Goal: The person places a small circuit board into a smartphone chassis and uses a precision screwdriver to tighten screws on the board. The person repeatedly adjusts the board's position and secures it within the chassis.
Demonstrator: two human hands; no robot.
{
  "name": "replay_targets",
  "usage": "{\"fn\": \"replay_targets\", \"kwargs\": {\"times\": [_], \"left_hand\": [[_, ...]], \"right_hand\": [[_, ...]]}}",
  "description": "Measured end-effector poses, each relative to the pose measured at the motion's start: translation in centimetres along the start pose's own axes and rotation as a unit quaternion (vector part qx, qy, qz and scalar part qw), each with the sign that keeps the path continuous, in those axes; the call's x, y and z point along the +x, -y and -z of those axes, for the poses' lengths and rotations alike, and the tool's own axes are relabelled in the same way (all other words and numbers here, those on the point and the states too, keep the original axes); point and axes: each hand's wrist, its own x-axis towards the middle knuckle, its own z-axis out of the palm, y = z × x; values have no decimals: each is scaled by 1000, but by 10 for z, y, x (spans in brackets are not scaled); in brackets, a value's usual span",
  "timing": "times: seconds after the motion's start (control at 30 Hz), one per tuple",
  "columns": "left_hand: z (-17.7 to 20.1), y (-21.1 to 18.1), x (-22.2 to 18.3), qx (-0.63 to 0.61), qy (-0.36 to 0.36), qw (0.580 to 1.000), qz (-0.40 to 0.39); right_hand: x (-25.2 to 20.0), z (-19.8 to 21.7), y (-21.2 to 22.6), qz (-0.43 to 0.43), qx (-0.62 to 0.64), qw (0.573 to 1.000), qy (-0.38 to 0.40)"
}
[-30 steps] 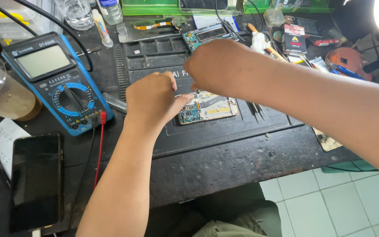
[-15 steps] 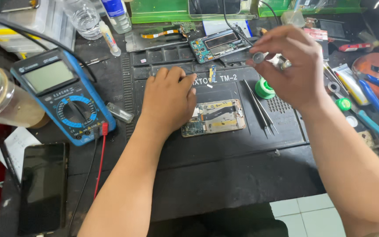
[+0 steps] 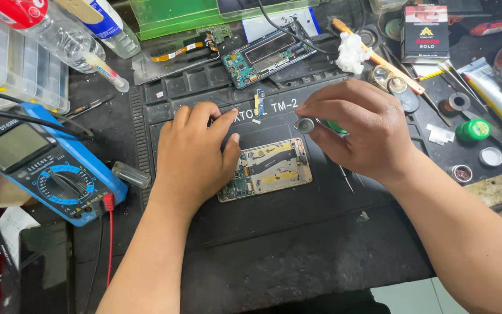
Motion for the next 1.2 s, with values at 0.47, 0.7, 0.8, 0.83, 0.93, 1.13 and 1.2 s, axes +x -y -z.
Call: {"fn": "replay_targets", "kwargs": {"times": [0.47, 0.7, 0.8, 0.83, 0.93, 1.13, 1.2], "left_hand": [[17, -15, 2, -189, -87, 973, 100], [36, -52, -10, -337, -107, 927, 124], [33, -57, -10, -328, -89, 932, 128], [31, -57, -11, -330, -91, 930, 132], [29, -56, -11, -344, -102, 926, 116], [28, -56, -12, -351, -108, 924, 107], [29, -56, -12, -353, -97, 925, 100]], "right_hand": [[0, -20, 37, -334, 390, 851, -115], [-11, -21, 66, -188, 315, 918, -149], [-32, -36, 64, -219, 349, 889, -201], [-25, -34, 67, -219, 350, 890, -196], [-7, -31, 75, -173, 290, 926, -169], [15, -28, 79, -126, 266, 944, -149], [20, -27, 81, -109, 246, 953, -140]]}}
